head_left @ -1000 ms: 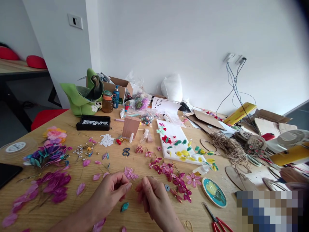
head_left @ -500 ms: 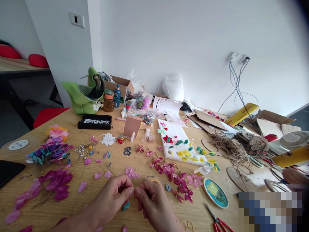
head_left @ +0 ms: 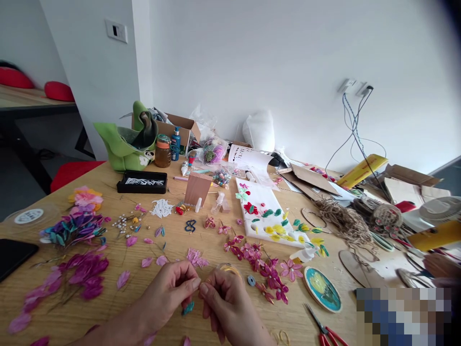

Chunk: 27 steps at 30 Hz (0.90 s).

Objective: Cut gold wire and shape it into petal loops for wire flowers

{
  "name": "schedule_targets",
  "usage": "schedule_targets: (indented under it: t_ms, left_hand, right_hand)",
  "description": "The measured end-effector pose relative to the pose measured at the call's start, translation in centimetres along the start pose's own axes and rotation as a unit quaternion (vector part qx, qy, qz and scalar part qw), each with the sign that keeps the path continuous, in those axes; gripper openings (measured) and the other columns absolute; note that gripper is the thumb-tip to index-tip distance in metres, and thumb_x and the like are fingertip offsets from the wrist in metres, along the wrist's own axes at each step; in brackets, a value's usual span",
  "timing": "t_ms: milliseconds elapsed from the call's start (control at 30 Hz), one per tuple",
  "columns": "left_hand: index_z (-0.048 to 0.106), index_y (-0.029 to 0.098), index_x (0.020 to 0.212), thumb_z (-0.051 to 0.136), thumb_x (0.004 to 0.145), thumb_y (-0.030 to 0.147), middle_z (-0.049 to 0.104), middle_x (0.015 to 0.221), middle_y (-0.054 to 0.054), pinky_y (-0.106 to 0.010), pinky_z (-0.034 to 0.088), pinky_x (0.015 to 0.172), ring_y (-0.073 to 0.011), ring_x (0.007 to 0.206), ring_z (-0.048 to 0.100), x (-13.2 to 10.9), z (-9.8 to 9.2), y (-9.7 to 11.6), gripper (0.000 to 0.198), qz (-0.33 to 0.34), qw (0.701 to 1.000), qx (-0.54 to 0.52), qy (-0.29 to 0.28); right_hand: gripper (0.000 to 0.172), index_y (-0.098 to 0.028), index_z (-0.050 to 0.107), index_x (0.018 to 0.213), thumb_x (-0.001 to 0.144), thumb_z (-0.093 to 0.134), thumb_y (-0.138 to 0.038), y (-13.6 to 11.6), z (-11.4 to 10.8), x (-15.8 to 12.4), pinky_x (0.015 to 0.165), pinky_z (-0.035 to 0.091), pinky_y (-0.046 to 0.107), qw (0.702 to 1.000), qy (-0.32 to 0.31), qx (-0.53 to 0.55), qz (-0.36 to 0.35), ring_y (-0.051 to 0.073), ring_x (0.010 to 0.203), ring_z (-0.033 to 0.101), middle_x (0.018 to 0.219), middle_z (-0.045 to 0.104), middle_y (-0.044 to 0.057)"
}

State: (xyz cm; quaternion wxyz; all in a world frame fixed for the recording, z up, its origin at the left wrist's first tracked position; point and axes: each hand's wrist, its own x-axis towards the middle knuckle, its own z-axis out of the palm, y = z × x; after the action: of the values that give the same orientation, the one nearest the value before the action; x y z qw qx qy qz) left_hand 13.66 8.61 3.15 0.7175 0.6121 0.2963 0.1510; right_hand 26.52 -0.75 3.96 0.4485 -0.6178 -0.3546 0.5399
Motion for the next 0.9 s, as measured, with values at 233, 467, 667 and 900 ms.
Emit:
schedule_targets:
  t_ms: [233, 467, 667, 900]
  left_hand:
    - [0.051, 0.018, 0.063, 0.061, 0.071, 0.051, 0.049, 0.053, 0.004, -0.024, 0.035, 0.052, -0.0115, 0.051, 0.044, -0.1, -0.1, 0.7, 0.036, -0.015, 1.000, -0.021, -0.002]
    - [0.050, 0.018, 0.062, 0.059, 0.073, 0.047, 0.047, 0.053, 0.004, -0.025, 0.036, 0.055, -0.0121, 0.055, 0.045, -0.1, -0.4, 1.0, 0.032, -0.009, 1.000, -0.012, 0.003]
    - [0.052, 0.016, 0.066, 0.069, 0.065, 0.061, 0.047, 0.058, 0.004, -0.023, 0.031, 0.052, -0.0095, 0.054, 0.040, 0.0, -0.3, 0.5, 0.048, -0.018, 1.000, -0.009, -0.020]
    - [0.054, 0.016, 0.064, 0.065, 0.068, 0.064, 0.047, 0.058, 0.003, -0.024, 0.032, 0.054, -0.0111, 0.057, 0.042, -0.1, -0.3, 0.6, 0.050, -0.026, 0.998, 0.019, -0.051]
  right_hand:
    - [0.063, -0.016, 0.046, 0.073, 0.069, 0.053, -0.079, 0.1, -0.2, 0.2, 0.027, 0.031, 0.012, 0.999, -0.029, 0.023, 0.007, 0.005, 0.033, 0.045, 0.052, 0.054, -0.003]
    - [0.060, -0.018, 0.045, 0.068, 0.073, 0.051, -0.077, 0.1, -0.1, 0.1, 0.026, 0.025, 0.012, 0.998, 0.052, -0.028, -0.028, 0.002, 0.032, 0.036, 0.053, 0.050, -0.004]
    - [0.062, -0.019, 0.045, 0.068, 0.074, 0.045, -0.080, 0.1, 0.1, -0.1, 0.031, 0.024, 0.015, 0.995, 0.067, -0.065, -0.037, 0.004, 0.035, 0.036, 0.051, 0.047, -0.004]
    - [0.052, -0.017, 0.049, 0.066, 0.089, 0.042, -0.064, 0.4, -0.2, -0.3, 0.043, 0.026, 0.019, 0.985, 0.054, -0.123, -0.106, 0.007, 0.045, 0.038, 0.052, 0.046, -0.003]
